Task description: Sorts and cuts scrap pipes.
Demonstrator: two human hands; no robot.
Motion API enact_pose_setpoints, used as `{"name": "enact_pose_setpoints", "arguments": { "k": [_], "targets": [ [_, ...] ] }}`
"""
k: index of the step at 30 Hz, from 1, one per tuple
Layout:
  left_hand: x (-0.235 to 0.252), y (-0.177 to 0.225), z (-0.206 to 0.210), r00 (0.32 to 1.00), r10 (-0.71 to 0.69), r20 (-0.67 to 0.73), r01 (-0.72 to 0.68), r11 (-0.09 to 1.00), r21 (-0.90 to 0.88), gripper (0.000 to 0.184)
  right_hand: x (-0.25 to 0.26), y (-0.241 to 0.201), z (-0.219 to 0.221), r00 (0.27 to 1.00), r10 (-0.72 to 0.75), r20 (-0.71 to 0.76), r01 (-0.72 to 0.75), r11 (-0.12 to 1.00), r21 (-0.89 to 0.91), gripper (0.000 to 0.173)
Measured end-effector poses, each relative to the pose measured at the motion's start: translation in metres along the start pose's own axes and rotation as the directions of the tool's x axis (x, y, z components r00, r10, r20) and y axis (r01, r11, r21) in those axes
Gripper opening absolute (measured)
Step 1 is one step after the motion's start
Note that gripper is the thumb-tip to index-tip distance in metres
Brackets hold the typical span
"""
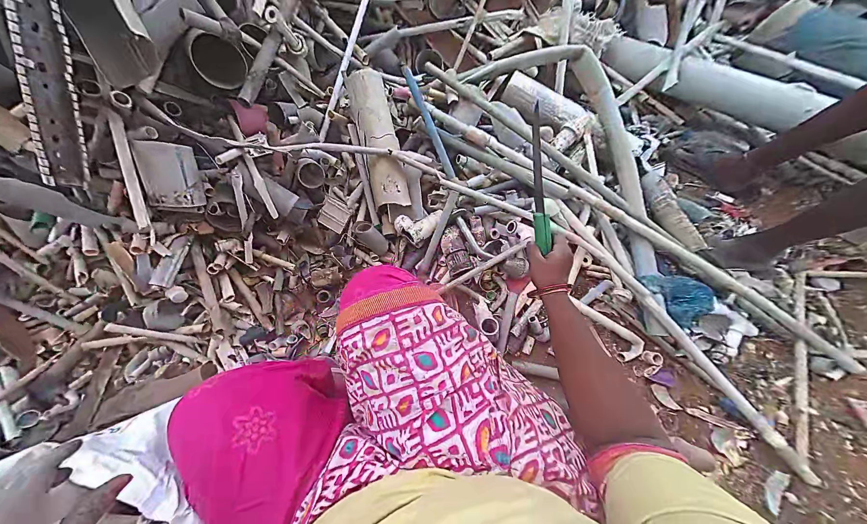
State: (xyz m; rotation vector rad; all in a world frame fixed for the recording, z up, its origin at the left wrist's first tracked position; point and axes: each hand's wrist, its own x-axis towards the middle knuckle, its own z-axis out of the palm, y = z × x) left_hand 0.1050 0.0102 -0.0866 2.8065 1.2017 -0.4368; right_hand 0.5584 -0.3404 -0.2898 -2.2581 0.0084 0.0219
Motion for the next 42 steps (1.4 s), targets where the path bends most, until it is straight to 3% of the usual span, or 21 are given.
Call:
{"name": "enact_pose_setpoints", "arguments": {
  "k": [5, 9, 14, 16, 18, 20, 24, 28, 35, 39, 42],
  "targets": [
    [0.034, 0.069, -0.038, 0.968, 0.246, 0.049, -0.245, 0.969, -0.023, 0.064, -0.004, 0.031, 0.029, 0.965, 0.239, 0.11, -0.256, 0.947, 0.193, 0.045],
    [0.08, 0.111, -0.037, 0.942, 0.335, 0.012, -0.335, 0.942, 0.009, 0.069, -0.003, 0.052, 0.051, 0.942, 0.272, 0.195, -0.306, 0.936, 0.172, 0.047],
    [0.149, 0.165, 0.007, 0.919, 0.389, 0.067, -0.39, 0.921, 0.007, 0.054, 0.015, 0.08, 0.078, 0.876, 0.29, 0.386, -0.358, 0.927, 0.116, 0.045],
    [0.179, 0.186, 0.023, 0.923, 0.319, 0.214, -0.323, 0.946, -0.017, 0.054, 0.035, 0.079, 0.094, 0.838, 0.302, 0.455, -0.375, 0.924, 0.077, 0.048],
    [0.214, 0.202, 0.037, 0.887, 0.181, 0.426, -0.206, 0.978, 0.013, 0.059, 0.057, 0.072, 0.11, 0.806, 0.33, 0.492, -0.345, 0.937, -0.064, 0.052],
    [0.24, 0.219, 0.043, 0.799, 0.051, 0.599, -0.171, 0.974, 0.146, 0.064, 0.078, 0.069, 0.131, 0.781, 0.377, 0.498, -0.291, 0.925, -0.245, 0.055],
    [0.265, 0.236, 0.046, 0.809, 0.318, 0.494, -0.3, 0.947, -0.117, 0.059, 0.107, 0.062, 0.169, 0.733, 0.433, 0.524, -0.11, 0.836, -0.537, 0.057],
    [0.28, 0.256, 0.039, 0.773, 0.32, 0.549, -0.354, 0.934, -0.045, 0.062, 0.126, 0.065, 0.17, 0.717, 0.437, 0.544, 0.025, 0.763, -0.646, 0.053],
    [0.292, 0.248, 0.04, 0.781, 0.39, 0.487, -0.389, 0.915, -0.109, 0.06, 0.176, 0.03, 0.108, 0.713, 0.366, 0.599, 0.1, 0.792, -0.603, 0.048],
    [0.288, 0.246, 0.039, 0.784, 0.391, 0.482, -0.386, 0.915, -0.115, 0.06, 0.212, 0.006, 0.062, 0.605, 0.371, 0.705, 0.323, 0.695, -0.642, 0.048],
    [0.283, 0.247, 0.035, 0.785, 0.38, 0.489, -0.368, 0.921, -0.125, 0.06, 0.215, 0.021, 0.044, 0.585, 0.362, 0.725, 0.332, 0.709, -0.622, 0.05]
  ]
}}
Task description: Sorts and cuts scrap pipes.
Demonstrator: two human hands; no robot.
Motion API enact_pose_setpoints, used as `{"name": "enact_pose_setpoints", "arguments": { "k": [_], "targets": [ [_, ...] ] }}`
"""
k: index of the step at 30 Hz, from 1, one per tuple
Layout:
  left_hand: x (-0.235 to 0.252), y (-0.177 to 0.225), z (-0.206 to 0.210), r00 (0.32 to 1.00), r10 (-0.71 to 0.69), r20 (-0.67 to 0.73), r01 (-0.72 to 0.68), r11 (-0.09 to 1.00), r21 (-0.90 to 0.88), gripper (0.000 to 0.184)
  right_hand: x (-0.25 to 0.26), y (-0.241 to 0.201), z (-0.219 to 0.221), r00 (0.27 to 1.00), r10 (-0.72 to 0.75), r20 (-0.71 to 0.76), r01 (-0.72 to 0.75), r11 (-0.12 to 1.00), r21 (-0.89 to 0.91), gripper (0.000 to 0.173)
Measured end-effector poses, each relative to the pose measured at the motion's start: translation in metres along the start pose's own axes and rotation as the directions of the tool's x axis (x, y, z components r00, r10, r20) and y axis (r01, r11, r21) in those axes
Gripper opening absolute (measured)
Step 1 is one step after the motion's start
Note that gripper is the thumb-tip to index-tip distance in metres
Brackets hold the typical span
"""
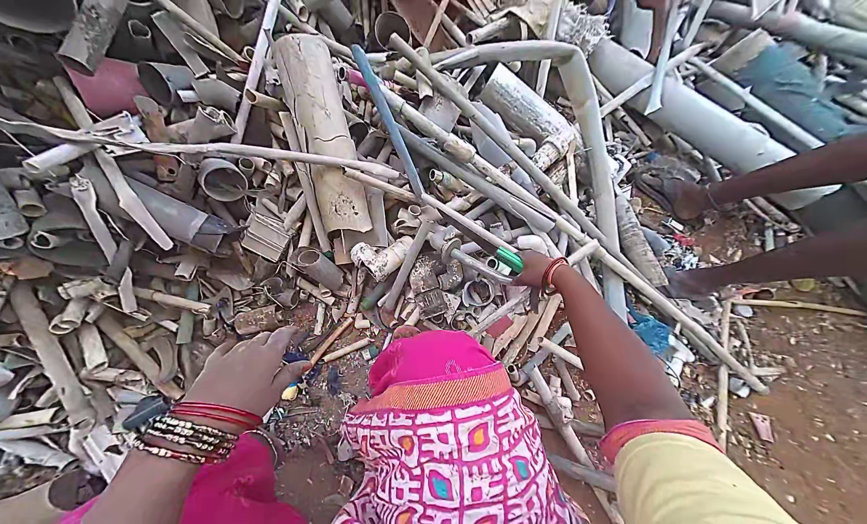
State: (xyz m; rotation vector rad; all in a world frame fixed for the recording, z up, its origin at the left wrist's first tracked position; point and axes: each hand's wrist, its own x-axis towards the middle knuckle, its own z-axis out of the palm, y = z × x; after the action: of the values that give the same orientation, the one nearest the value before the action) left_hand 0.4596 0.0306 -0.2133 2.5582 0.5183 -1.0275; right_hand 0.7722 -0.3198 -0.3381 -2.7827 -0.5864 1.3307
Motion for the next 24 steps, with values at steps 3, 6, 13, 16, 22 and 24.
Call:
{"name": "enact_pose_setpoints", "arguments": {
  "k": [3, 6, 13, 16, 22, 24],
  "targets": [
    [-0.009, 0.002, -0.002, 1.0, -0.02, 0.013, 0.02, 1.0, -0.003, 0.061, 0.002, 0.016, 0.038, 0.996, 0.077, -0.034, -0.069, 0.976, 0.204, 0.053],
    [-0.014, 0.002, 0.002, 1.0, -0.005, 0.029, 0.005, 1.0, -0.008, 0.06, 0.018, 0.011, 0.085, 0.983, 0.181, -0.009, -0.171, 0.941, 0.293, 0.057],
    [-0.019, 0.006, 0.017, 0.993, 0.019, 0.12, -0.023, 0.999, 0.035, 0.062, 0.039, -0.063, 0.097, 0.951, 0.141, -0.274, 0.044, 0.818, 0.574, 0.055],
    [-0.019, 0.005, 0.02, 0.988, 0.006, 0.153, -0.013, 0.999, 0.04, 0.062, 0.068, -0.105, 0.071, 0.935, 0.113, -0.335, 0.2, 0.613, 0.764, 0.041],
    [-0.02, -0.02, 0.027, 0.974, -0.055, 0.219, 0.061, 0.998, -0.02, 0.063, 0.117, -0.158, 0.043, 0.98, 0.119, -0.158, 0.073, 0.522, 0.85, 0.046],
    [-0.02, -0.033, 0.027, 0.973, -0.08, 0.218, 0.091, 0.995, -0.044, 0.063, 0.121, -0.172, 0.045, 0.981, 0.15, -0.125, 0.034, 0.501, 0.865, 0.044]
  ]
}}
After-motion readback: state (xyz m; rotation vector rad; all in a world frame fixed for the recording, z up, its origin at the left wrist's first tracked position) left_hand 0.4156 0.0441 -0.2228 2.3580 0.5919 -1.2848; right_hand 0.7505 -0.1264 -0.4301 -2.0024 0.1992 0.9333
